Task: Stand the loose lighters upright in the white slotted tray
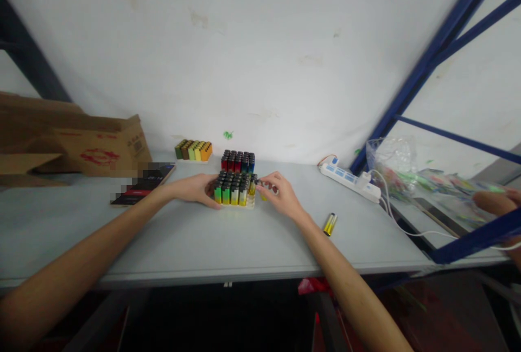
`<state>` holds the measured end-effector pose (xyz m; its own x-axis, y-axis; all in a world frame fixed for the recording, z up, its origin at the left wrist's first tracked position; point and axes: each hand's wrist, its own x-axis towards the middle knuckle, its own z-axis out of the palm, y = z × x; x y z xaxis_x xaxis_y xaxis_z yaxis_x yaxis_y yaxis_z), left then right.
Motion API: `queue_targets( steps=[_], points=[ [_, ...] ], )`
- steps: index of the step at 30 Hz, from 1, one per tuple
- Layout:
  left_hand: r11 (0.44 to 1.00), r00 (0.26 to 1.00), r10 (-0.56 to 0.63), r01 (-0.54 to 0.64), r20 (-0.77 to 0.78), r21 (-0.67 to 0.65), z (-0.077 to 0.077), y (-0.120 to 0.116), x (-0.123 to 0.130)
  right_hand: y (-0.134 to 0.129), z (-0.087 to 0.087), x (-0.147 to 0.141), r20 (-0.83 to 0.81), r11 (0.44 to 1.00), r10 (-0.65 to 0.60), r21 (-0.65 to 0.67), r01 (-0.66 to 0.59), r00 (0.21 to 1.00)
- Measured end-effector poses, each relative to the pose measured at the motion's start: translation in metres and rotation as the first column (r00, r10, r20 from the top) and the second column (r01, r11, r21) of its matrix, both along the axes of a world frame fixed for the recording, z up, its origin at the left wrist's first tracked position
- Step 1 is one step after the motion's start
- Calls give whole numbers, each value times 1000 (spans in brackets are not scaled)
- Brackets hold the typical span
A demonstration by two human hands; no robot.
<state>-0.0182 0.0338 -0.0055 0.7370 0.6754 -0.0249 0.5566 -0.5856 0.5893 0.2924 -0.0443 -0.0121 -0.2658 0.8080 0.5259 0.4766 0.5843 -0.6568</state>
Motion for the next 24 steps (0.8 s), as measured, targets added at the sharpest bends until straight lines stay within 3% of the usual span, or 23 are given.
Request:
queue_targets(
  steps=[5, 10, 16, 24],
  points=[
    [1000, 1000, 15, -15, -27, 11, 4, -4, 2, -4, -2, -6, -31, 988, 87, -127, -90, 996],
    [999, 998, 25, -24, -56, 22, 7, -6, 4, -4, -1, -9, 15, 998, 18, -60, -17, 1000],
    [999, 998, 38, -37, -54, 25, 7, -6, 4, -1, 3, -7, 202, 998, 55, -51, -46, 978],
    [1000, 999, 27, -27, -22, 3, 5, -6, 3, 6, 1, -15, 310, 998, -58, 37, 49, 949]
  ],
)
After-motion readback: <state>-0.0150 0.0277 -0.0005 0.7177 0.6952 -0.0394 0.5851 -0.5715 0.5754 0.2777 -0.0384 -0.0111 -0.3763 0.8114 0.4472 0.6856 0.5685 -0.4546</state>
